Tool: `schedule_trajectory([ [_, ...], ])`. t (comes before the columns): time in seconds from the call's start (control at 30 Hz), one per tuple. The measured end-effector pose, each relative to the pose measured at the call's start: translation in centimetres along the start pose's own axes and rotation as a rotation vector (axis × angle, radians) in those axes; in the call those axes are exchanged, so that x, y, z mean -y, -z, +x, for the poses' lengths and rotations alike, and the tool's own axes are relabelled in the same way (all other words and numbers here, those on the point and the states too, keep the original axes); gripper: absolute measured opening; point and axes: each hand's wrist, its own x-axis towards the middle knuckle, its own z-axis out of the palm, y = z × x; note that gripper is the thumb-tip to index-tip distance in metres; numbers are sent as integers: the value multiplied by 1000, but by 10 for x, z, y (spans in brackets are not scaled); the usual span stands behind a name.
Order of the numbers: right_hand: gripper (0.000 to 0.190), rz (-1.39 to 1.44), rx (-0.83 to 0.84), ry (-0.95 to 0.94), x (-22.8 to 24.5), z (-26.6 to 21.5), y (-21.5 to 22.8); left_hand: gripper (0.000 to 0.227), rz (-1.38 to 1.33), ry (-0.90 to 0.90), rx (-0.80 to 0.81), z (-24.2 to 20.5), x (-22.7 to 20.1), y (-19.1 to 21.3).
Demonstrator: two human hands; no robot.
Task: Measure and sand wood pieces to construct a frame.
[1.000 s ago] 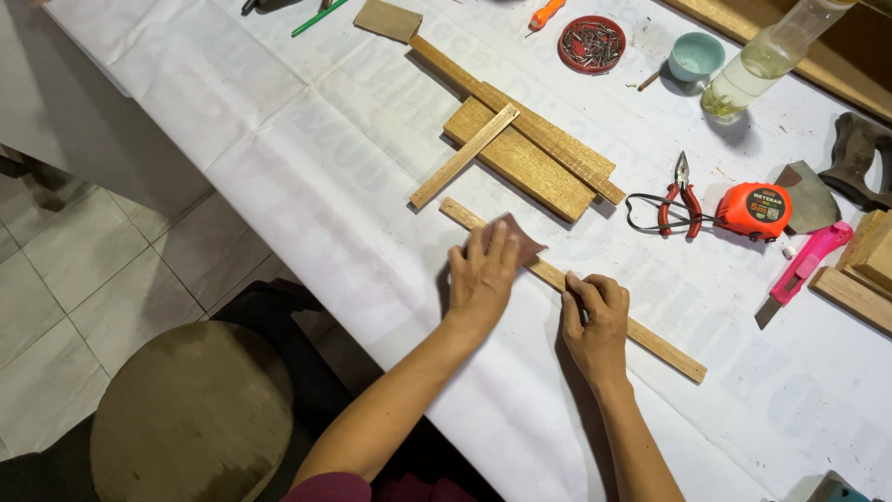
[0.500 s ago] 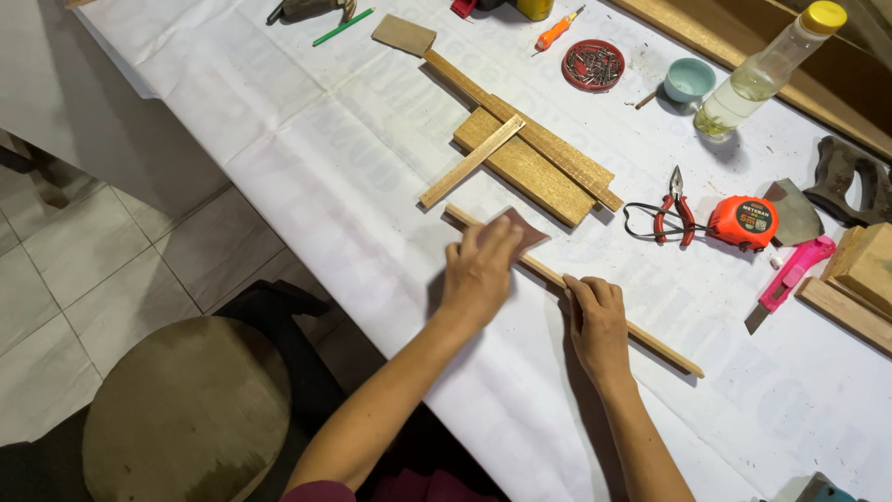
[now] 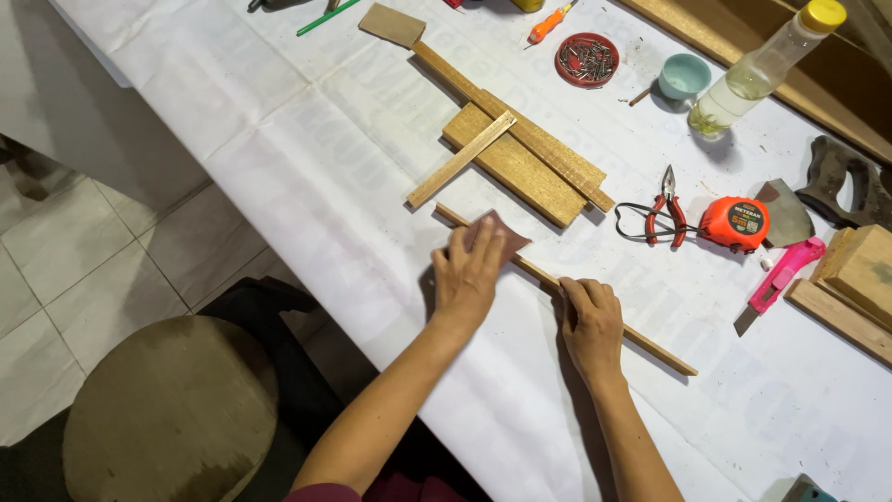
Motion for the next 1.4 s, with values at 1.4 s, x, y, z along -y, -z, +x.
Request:
schedule_trajectory([
  [1.4, 18, 69, 21, -30, -32, 4, -13, 58, -49, -33, 197, -11, -67, 0],
])
